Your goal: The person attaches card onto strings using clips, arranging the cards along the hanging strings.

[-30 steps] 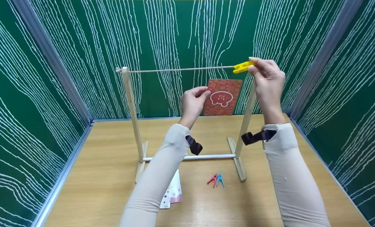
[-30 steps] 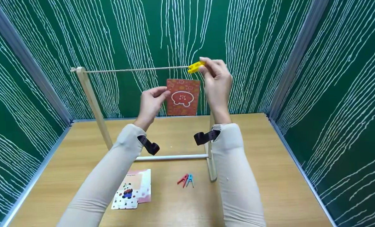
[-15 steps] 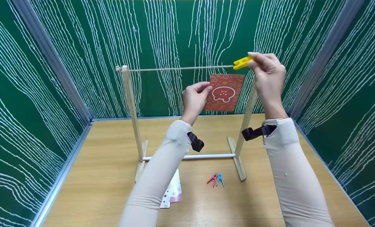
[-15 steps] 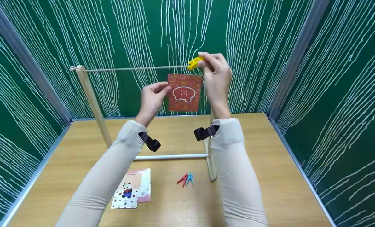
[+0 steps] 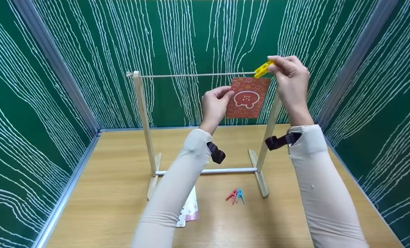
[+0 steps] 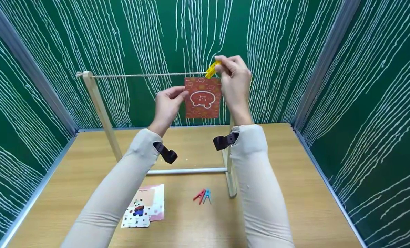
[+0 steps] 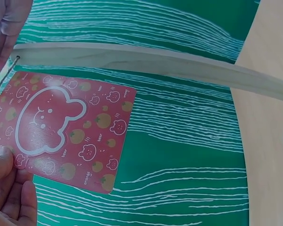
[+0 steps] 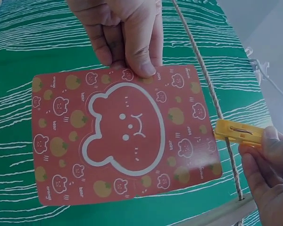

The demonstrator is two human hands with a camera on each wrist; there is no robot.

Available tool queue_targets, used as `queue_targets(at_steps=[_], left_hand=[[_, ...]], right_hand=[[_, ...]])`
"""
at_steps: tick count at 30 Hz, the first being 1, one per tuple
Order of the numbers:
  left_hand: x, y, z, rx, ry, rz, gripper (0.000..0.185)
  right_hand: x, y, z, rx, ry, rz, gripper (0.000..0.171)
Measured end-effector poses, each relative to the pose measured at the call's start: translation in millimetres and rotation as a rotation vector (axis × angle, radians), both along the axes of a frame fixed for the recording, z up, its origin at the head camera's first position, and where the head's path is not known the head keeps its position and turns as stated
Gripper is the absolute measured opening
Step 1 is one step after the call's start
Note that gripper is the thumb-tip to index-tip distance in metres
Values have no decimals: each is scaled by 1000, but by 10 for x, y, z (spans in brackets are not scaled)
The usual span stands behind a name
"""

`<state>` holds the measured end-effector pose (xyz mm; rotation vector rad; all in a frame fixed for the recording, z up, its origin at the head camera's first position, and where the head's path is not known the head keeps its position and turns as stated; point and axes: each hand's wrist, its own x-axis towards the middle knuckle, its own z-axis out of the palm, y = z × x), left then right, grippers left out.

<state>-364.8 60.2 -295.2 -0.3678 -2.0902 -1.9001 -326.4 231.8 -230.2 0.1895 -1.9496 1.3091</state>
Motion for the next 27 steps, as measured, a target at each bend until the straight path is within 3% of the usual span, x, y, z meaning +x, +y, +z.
queue_targets(at_steps=[11,27], left_hand=[[-4,11,-8,-18,30,25,21],[16,37,-44,-6,13,17,21]], right_hand=[[-29,14,-14,54,-62,-4,24],[11,1,-52,163,-76,-16,25]])
